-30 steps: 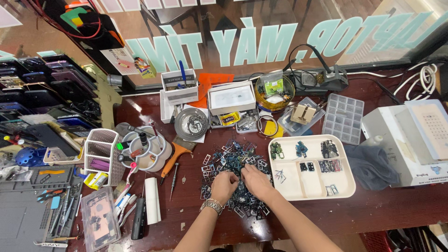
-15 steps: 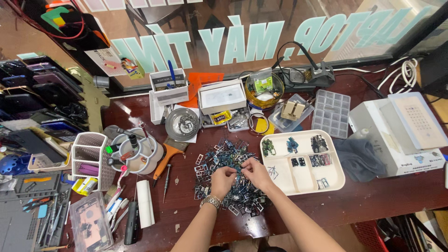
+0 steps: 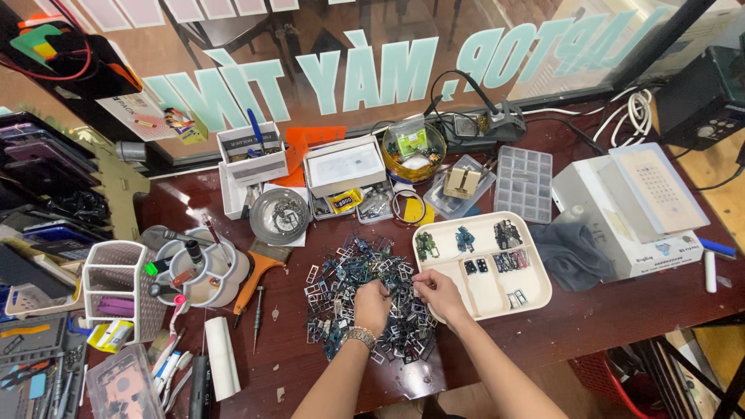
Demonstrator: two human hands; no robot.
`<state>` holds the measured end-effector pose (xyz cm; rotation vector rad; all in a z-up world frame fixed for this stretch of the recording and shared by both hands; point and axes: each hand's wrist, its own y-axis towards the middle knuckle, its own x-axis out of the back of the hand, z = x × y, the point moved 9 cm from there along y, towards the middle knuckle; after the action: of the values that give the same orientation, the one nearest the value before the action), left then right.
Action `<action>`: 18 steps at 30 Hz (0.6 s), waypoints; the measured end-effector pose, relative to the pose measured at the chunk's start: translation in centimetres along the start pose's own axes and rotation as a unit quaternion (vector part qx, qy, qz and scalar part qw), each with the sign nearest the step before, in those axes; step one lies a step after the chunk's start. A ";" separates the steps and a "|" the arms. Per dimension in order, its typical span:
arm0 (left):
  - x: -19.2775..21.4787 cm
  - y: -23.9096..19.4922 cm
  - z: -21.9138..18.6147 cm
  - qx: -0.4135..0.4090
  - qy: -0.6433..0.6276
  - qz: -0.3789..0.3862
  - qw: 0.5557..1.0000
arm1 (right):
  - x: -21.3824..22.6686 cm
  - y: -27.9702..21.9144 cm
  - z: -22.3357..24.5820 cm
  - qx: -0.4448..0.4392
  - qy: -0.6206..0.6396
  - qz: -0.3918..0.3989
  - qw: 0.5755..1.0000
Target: The person sorts small electronic components from a large pile on the table into a compartmentalized tray. They pick up individual pieces, inspect them, and place them into specific sections of the tray. The process is repetitive and continues throughout the clip.
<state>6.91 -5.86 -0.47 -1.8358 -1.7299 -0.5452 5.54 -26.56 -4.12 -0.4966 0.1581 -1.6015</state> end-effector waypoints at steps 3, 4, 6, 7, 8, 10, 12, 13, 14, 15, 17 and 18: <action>1.3 0.6 1.6 0.022 -0.018 -0.015 0.999 | 0.1 -0.1 0.2 0.006 -0.018 0.003 1.000; 1.7 0.6 1.8 0.028 -0.018 -0.009 0.999 | 0.1 -0.2 0.2 0.005 -0.016 0.003 1.000; 2.7 0.3 1.6 0.039 -0.020 0.002 0.999 | 0.0 -0.1 0.3 0.004 -0.013 0.002 1.000; 3.3 0.2 0.9 0.034 -0.031 -0.008 0.999 | -0.1 -0.1 0.4 0.003 -0.004 0.004 1.000; 3.6 -0.2 -0.1 0.029 -0.043 -0.018 0.999 | -0.2 -0.1 0.4 0.001 0.005 0.006 1.000; 3.5 -0.9 -2.1 0.013 -0.045 0.001 0.999 | -0.2 -0.1 0.5 -0.007 0.013 0.005 1.000; 2.2 -1.5 -4.1 -0.008 -0.027 0.057 0.998 | -0.1 -0.1 0.4 -0.019 0.014 -0.001 1.000; 2.0 -1.5 -4.5 -0.005 -0.004 0.056 0.998 | -0.2 -0.1 0.4 -0.022 0.014 0.000 1.000; 1.7 -1.7 -4.8 -0.002 0.020 0.054 0.998 | -0.2 -0.3 0.4 -0.024 0.013 0.000 1.000; 1.4 -1.9 -4.9 0.000 0.043 0.053 0.998 | -0.1 -0.5 0.3 -0.026 0.012 0.000 1.000; 1.2 -1.2 -4.3 0.030 0.041 0.040 0.998 | -0.1 -0.6 0.4 -0.027 0.005 0.004 1.000; 1.3 -0.9 -3.7 0.046 0.042 0.034 0.997 | -0.2 -0.8 0.3 -0.028 0.002 0.006 1.000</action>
<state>6.40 -7.17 3.26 -1.7758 -1.6033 -0.5007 4.97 -26.21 -3.58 -0.5336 0.2094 -1.5894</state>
